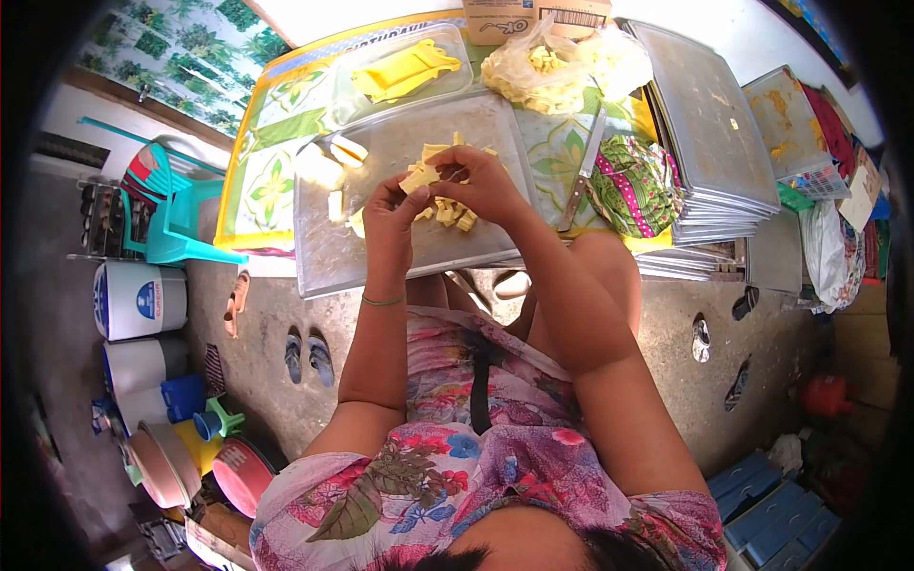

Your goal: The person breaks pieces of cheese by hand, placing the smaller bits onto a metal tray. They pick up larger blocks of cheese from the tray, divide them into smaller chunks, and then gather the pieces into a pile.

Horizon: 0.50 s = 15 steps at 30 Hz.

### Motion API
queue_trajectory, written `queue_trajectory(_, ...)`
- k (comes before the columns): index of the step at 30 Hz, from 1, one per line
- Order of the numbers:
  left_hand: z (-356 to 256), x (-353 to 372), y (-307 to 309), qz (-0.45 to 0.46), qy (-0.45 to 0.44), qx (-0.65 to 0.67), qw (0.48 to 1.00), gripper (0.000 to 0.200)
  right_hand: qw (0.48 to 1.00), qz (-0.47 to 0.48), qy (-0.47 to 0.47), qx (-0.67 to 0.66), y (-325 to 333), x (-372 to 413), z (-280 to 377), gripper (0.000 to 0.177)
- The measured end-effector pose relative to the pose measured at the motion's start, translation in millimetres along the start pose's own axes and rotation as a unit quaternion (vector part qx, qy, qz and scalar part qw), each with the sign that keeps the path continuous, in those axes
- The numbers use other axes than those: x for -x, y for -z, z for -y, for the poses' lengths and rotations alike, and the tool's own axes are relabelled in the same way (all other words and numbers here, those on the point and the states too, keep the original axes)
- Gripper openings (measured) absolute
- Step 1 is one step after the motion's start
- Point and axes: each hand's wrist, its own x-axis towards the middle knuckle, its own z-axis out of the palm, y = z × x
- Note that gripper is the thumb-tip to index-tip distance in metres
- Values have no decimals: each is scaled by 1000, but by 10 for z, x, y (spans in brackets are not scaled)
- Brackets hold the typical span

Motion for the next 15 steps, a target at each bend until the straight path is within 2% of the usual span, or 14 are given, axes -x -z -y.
queue_trajectory(2, -3, 12, 8, -4, 4, -8, 1000, 28, 1000, 4, -17, -26, 4, -4, -16, 31)
queue_trajectory(4, -45, 35, -25, 2, -1, 6, 1000, 26, 992, 24, -47, -118, 1, 0, -27, 32)
queue_trajectory(8, -116, 48, -53, 23, 2, 49, 999, 27, 962, 91, -60, -252, 43, 0, 16, 35)
queue_trajectory(11, -149, 55, -59, 25, 6, 80, 996, 34, 935, 103, -88, -329, 81, -3, -11, 36)
queue_trajectory(15, -127, 46, -2, 25, -5, 0, 1000, 31, 926, 102, -110, -347, 85, 20, 99, 35)
